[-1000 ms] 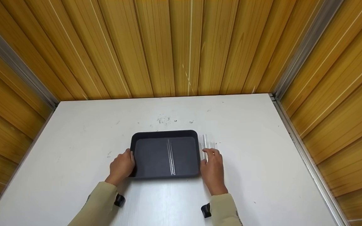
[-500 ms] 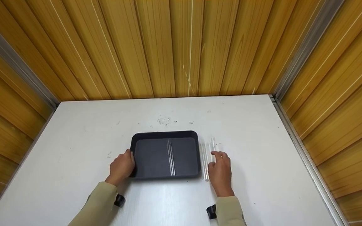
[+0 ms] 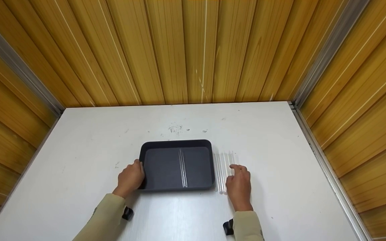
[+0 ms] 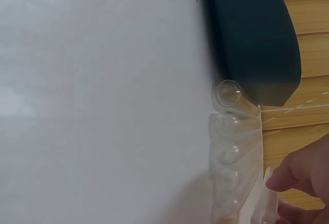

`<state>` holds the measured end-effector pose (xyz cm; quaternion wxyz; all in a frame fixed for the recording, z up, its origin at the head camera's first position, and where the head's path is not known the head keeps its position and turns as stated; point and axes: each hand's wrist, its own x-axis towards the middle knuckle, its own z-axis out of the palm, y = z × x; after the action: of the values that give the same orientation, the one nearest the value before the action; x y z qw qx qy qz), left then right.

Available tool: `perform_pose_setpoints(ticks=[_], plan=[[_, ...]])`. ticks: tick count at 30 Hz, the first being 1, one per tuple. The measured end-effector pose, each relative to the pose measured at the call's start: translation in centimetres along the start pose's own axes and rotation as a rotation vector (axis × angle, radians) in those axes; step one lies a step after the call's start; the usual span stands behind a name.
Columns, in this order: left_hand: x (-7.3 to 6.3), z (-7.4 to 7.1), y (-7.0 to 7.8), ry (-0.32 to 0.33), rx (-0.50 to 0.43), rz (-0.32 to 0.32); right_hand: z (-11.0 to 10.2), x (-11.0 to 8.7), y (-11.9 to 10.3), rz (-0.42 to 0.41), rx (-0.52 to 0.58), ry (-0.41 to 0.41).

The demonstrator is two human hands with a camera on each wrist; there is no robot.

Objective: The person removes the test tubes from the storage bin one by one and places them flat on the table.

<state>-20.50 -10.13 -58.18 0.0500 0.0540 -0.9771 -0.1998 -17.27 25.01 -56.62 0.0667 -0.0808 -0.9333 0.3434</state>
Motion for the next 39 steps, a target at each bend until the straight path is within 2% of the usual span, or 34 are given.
perform_pose_setpoints(ticks=[4,11,16,22,29,39], plan=[[-0.03,-0.03,0.03,-0.008,0.003,-0.001,0.04,0.03,0.33,0.003,-0.006,0.001],[-0.08,0.07,0.19,0.021,0.028,0.021,0.13,0.21,0.6,0.001,0.0,-0.004],[-0.07,0.13,0.2,0.014,0.022,0.01,0.24,0.24,0.74,0.01,0.008,-0.018],[-0.03,0.2,0.09,0.03,0.017,0.015,0.45,0.29,0.8,0.001,0.008,0.0],[-0.1,0.15,0.14,0.013,0.005,0.005,0.57,0.24,0.78,0.008,0.02,0.017],[-0.04,0.26,0.1,0.061,0.024,0.031,0.44,0.46,0.44,0.014,0.016,0.025]])
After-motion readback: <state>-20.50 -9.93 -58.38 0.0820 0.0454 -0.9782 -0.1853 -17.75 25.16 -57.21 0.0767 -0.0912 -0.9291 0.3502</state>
